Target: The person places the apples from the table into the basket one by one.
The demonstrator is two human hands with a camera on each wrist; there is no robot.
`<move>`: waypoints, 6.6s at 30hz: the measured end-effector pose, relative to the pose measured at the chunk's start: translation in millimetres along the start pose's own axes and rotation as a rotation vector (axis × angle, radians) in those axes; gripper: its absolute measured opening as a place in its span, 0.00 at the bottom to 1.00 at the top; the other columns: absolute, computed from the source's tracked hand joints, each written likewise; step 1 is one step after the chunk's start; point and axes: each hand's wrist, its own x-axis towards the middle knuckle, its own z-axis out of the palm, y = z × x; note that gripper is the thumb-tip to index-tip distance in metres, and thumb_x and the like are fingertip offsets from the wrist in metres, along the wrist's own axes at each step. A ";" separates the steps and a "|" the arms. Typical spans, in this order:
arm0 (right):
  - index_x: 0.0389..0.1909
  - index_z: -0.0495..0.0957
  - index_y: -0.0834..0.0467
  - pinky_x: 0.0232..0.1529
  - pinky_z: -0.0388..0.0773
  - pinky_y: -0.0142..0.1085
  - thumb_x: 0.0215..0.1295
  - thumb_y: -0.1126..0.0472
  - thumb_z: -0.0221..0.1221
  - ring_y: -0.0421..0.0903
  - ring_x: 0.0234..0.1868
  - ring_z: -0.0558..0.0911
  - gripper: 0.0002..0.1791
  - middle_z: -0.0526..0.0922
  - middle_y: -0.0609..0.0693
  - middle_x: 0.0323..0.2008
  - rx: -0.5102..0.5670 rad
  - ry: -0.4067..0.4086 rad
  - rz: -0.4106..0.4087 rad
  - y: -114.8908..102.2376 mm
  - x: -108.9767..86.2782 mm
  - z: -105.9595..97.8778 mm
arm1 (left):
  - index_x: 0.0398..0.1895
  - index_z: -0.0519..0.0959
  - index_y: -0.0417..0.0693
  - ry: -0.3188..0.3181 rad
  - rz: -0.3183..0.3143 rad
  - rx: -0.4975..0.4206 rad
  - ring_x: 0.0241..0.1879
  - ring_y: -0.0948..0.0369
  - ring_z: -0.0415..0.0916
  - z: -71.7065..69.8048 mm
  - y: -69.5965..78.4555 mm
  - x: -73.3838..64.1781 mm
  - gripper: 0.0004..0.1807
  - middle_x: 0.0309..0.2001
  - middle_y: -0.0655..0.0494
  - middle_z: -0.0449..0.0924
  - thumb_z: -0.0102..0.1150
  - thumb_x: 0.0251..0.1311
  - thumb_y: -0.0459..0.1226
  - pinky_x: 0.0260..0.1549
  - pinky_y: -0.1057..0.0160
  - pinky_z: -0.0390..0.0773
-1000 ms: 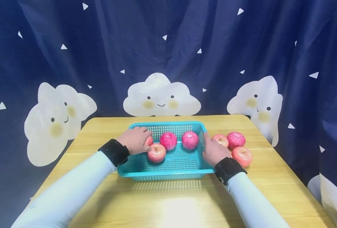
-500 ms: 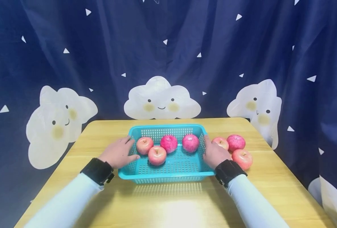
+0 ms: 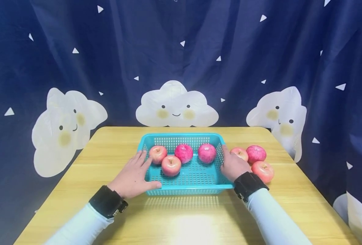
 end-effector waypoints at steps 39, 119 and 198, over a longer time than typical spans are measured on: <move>0.79 0.55 0.61 0.54 0.74 0.64 0.76 0.44 0.48 0.67 0.62 0.76 0.39 0.72 0.67 0.66 0.070 -0.005 -0.145 23.7 1.2 -4.2 | 0.77 0.60 0.40 0.012 -0.081 -0.020 0.78 0.40 0.37 7.7 11.3 -1.3 0.62 0.78 0.34 0.49 0.44 0.53 0.79 0.72 0.40 0.48; 0.65 0.78 0.54 0.36 0.77 0.51 0.49 0.41 0.76 0.51 0.39 0.79 0.42 0.77 0.61 0.51 0.001 -0.008 -0.254 83.1 -36.5 1.3 | 0.79 0.57 0.42 0.018 -0.181 -0.147 0.79 0.43 0.31 -2.5 16.7 -2.2 0.65 0.80 0.35 0.37 0.59 0.47 0.75 0.68 0.39 0.60; 0.63 0.79 0.47 0.35 0.77 0.42 0.56 0.42 0.72 0.43 0.38 0.79 0.34 0.80 0.50 0.48 -0.073 0.006 -0.383 47.3 -30.4 -86.8 | 0.79 0.58 0.46 0.029 -0.200 -0.141 0.79 0.43 0.32 4.3 16.2 -9.8 0.63 0.80 0.36 0.39 0.55 0.48 0.78 0.65 0.39 0.65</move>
